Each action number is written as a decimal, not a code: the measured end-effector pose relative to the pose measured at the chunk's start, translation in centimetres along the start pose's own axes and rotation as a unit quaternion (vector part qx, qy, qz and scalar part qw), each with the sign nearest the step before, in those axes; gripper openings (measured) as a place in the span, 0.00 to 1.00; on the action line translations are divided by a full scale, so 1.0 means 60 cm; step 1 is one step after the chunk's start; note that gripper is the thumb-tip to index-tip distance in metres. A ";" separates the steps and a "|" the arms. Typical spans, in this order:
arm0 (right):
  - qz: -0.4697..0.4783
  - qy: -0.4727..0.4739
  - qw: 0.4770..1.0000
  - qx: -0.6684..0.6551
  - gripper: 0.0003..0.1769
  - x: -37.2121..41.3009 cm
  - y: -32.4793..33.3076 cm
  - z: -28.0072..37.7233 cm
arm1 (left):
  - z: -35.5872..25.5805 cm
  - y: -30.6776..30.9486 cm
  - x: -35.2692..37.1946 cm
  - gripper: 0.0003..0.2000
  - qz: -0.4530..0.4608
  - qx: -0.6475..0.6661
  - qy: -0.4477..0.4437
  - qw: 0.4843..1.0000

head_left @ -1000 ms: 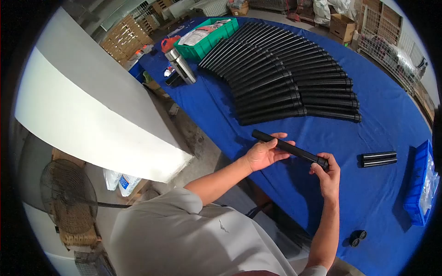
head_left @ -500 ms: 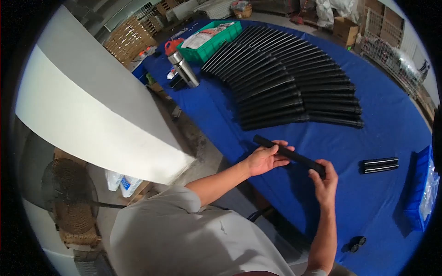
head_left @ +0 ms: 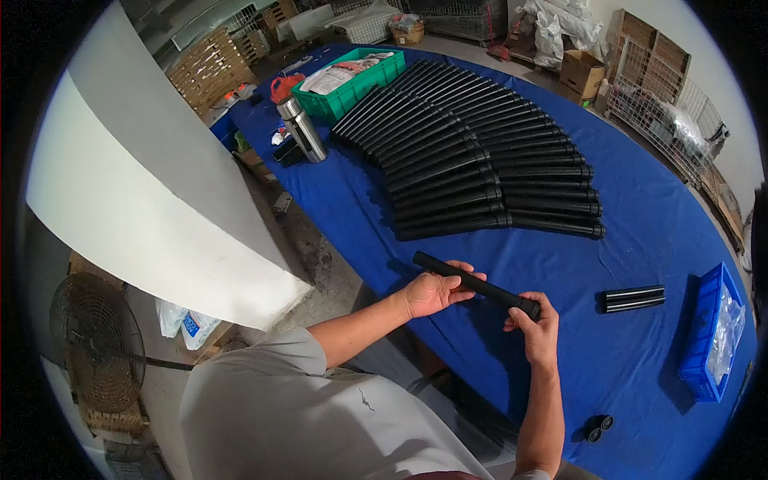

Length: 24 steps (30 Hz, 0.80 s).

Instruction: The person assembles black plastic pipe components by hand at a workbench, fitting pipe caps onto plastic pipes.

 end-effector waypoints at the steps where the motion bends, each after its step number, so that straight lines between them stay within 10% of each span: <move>1: -0.004 0.008 1.000 0.005 0.15 0.000 -0.001 0.001 | 0.000 0.001 0.001 0.14 -0.002 -0.006 -0.002 1.000; 24: -0.004 0.070 0.988 0.140 0.16 0.004 -0.007 0.013 | 0.000 -0.001 -0.003 0.15 -0.011 0.016 0.013 1.000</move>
Point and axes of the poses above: each hand's wrist, its own x-axis away from the middle knuckle, its own y-axis out of the back of the hand, z = x × y, the point moved 6 cm from there along -x, towards the middle knuckle, and after that the axes turned 14 degrees about z, right-handed, at the moved point
